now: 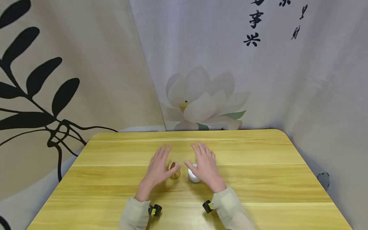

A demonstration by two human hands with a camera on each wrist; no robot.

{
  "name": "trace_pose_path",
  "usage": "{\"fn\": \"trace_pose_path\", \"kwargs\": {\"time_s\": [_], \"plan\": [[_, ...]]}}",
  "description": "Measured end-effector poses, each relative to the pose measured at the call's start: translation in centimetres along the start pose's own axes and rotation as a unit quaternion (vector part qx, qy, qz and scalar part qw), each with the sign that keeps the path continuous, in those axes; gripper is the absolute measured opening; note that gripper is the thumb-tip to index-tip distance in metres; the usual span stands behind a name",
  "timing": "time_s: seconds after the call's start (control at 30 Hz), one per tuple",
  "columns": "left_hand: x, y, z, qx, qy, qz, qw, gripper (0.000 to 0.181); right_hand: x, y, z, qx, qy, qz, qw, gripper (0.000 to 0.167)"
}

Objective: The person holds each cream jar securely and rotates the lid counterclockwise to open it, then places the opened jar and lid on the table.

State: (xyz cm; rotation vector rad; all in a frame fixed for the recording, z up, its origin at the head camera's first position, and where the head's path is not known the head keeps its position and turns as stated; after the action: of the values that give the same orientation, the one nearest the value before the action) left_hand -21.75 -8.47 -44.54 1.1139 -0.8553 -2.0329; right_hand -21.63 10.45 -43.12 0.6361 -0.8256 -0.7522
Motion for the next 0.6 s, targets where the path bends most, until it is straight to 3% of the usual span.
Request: {"fn": "trace_pose_path", "kwargs": {"time_s": [0.13, 0.27, 0.47, 0.6], "plan": [[0.9, -0.5, -0.2, 0.022, 0.026, -0.057, 0.9978, 0.084, 0.1, -0.6, 0.4, -0.014, -0.005, 0.084, 0.9963, 0.060], [1.6, -1.0, -0.4, 0.033, 0.049, -0.123, 0.9907, 0.083, 0.3, -1.2, 0.8, -0.022, -0.019, 0.177, 0.9838, 0.053], [2.4, -1.6, -0.9, 0.046, 0.085, -0.230, 0.9684, 0.082, 0.4, -2.3, 1.1, -0.012, -0.054, 0.277, 0.9594, 0.044], [3.0, -2.2, -1.3, 0.057, 0.104, -0.278, 0.9534, 0.086, 0.6, -3.0, 1.1, 0.011, -0.094, 0.332, 0.9385, 0.043]]}}
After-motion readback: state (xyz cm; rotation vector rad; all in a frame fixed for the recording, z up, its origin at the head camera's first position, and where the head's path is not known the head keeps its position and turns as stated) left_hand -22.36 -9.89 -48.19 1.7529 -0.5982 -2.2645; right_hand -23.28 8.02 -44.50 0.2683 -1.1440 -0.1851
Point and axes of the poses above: each hand's wrist, its own z-axis towards the middle knuckle, its own y-axis out of the back of the hand, x = y × z, the point moved 3 cm from there along z, towards the middle knuckle, and after that the axes turned 7 degrees about -x, right-handed, at the moved point
